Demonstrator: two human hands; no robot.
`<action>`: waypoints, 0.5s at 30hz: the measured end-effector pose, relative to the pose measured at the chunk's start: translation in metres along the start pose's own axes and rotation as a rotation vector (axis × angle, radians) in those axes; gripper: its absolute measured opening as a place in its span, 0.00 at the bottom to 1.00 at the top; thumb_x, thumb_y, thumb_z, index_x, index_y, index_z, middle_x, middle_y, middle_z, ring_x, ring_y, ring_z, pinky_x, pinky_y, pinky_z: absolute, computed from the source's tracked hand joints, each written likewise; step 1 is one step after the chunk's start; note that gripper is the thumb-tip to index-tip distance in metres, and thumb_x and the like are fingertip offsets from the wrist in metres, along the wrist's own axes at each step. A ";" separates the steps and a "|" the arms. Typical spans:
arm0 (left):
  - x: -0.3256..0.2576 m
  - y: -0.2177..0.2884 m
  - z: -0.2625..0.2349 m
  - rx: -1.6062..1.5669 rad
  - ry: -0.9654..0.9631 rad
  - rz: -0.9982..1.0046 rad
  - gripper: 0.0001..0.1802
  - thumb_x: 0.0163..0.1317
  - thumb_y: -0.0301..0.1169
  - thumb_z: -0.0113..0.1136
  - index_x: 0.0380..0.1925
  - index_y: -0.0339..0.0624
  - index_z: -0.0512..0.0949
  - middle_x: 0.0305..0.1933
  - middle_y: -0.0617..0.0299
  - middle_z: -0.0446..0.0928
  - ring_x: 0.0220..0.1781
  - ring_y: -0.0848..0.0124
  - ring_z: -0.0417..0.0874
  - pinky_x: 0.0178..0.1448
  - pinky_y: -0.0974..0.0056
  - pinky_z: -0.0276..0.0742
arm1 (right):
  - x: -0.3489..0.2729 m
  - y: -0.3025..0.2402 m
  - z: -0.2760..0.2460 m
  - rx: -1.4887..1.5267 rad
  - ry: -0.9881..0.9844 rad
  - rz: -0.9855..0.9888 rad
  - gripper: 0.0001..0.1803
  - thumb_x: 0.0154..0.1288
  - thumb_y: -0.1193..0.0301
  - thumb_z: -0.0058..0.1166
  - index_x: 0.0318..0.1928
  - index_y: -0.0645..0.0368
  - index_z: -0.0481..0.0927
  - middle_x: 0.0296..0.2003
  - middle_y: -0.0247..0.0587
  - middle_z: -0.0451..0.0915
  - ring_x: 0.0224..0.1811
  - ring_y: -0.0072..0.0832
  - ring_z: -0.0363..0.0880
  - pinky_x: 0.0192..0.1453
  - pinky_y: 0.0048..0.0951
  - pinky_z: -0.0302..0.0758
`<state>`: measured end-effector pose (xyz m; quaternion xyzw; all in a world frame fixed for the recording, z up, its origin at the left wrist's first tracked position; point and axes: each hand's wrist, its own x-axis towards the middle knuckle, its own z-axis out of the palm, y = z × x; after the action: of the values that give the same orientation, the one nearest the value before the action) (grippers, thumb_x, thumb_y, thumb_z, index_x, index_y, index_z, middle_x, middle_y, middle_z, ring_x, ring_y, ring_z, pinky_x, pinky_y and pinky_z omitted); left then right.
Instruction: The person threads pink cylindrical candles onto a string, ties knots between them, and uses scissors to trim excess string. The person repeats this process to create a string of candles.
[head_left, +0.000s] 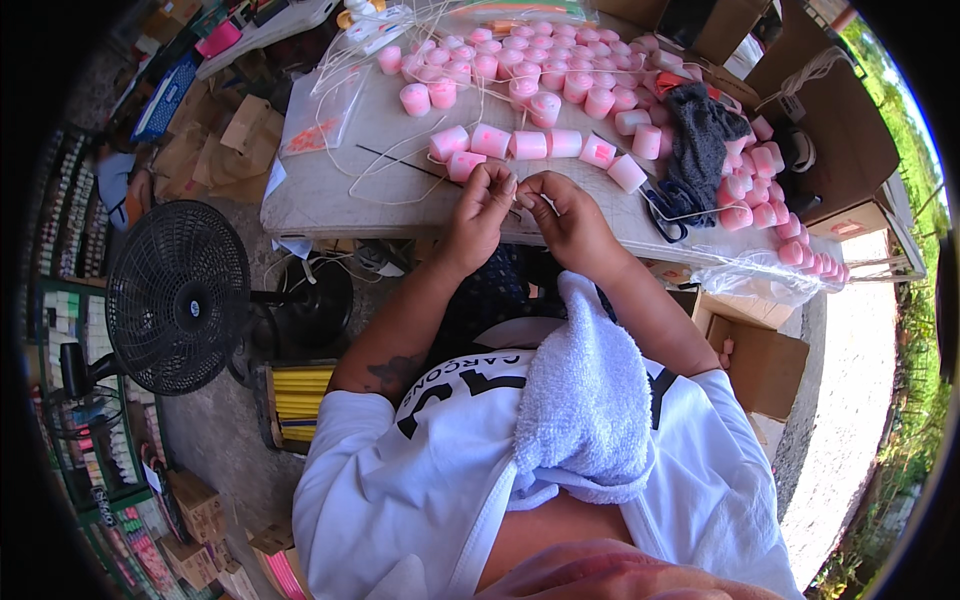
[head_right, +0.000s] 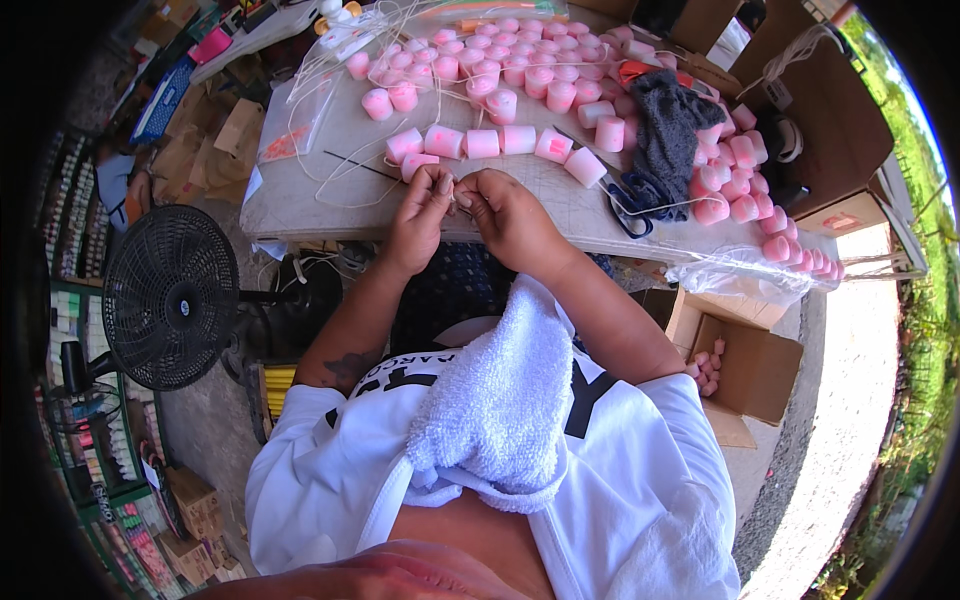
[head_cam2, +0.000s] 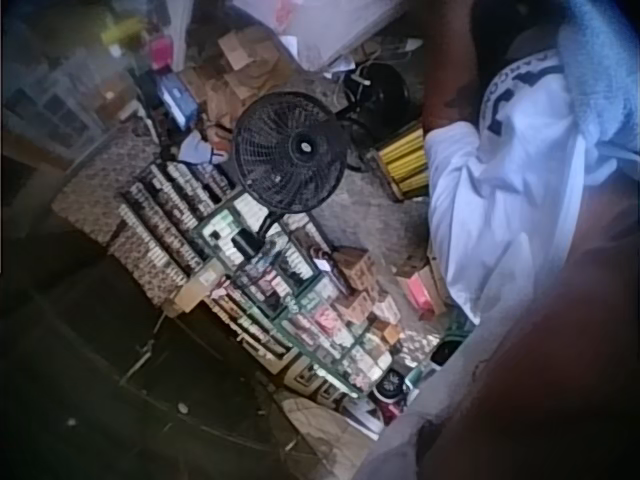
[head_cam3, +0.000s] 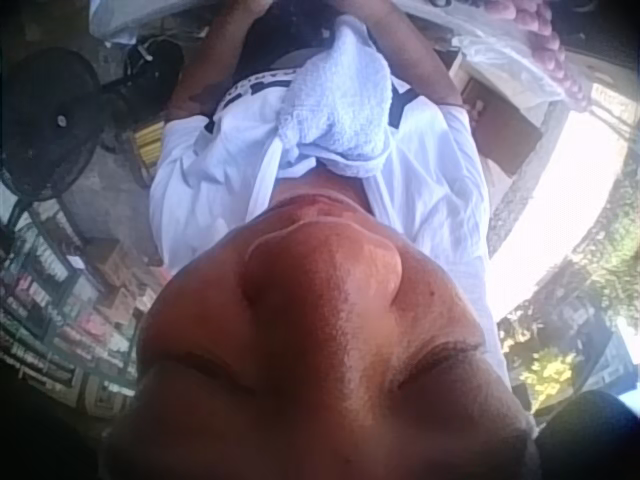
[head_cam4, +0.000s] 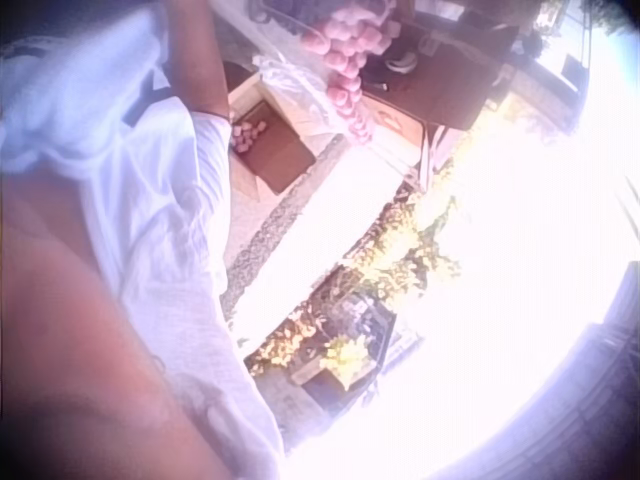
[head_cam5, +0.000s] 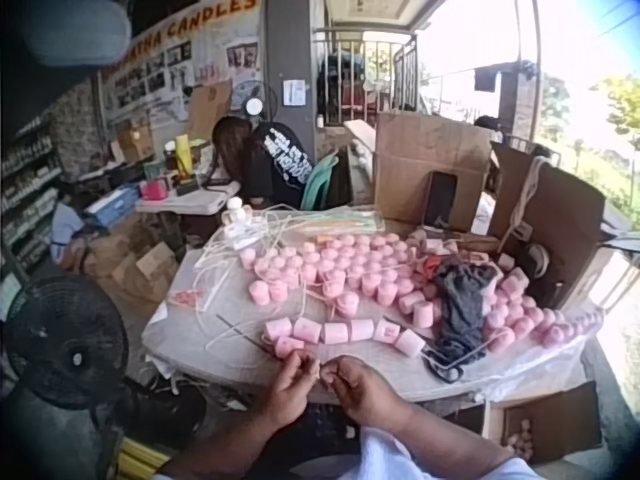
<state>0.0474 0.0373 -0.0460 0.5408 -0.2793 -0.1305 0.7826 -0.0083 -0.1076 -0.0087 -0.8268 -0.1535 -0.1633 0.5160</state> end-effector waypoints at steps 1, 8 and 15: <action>0.000 0.001 0.001 0.028 0.011 -0.002 0.07 0.70 0.32 0.46 0.38 0.40 0.66 0.33 0.68 0.69 0.36 0.82 0.71 0.42 0.75 0.67 | 0.000 0.000 0.000 -0.013 0.008 0.012 0.05 0.61 0.77 0.52 0.38 0.64 0.75 0.32 0.49 0.76 0.38 0.44 0.76 0.43 0.34 0.73; 0.000 -0.013 0.008 0.249 0.177 0.122 0.07 0.68 0.30 0.51 0.33 0.40 0.66 0.28 0.66 0.72 0.29 0.82 0.71 0.35 0.73 0.69 | -0.004 -0.007 0.007 -0.110 0.077 0.180 0.07 0.60 0.75 0.53 0.39 0.64 0.76 0.35 0.55 0.78 0.38 0.47 0.78 0.43 0.36 0.73; 0.003 -0.034 0.001 0.273 0.286 0.141 0.10 0.65 0.31 0.55 0.29 0.39 0.67 0.25 0.66 0.69 0.26 0.81 0.66 0.30 0.72 0.66 | -0.007 0.007 0.013 0.513 0.052 0.432 0.10 0.68 0.71 0.49 0.43 0.66 0.74 0.34 0.38 0.79 0.37 0.22 0.77 0.46 0.24 0.73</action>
<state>0.0531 0.0219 -0.0762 0.6340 -0.2174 0.0418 0.7410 -0.0107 -0.0996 -0.0225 -0.6790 0.0025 -0.0272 0.7336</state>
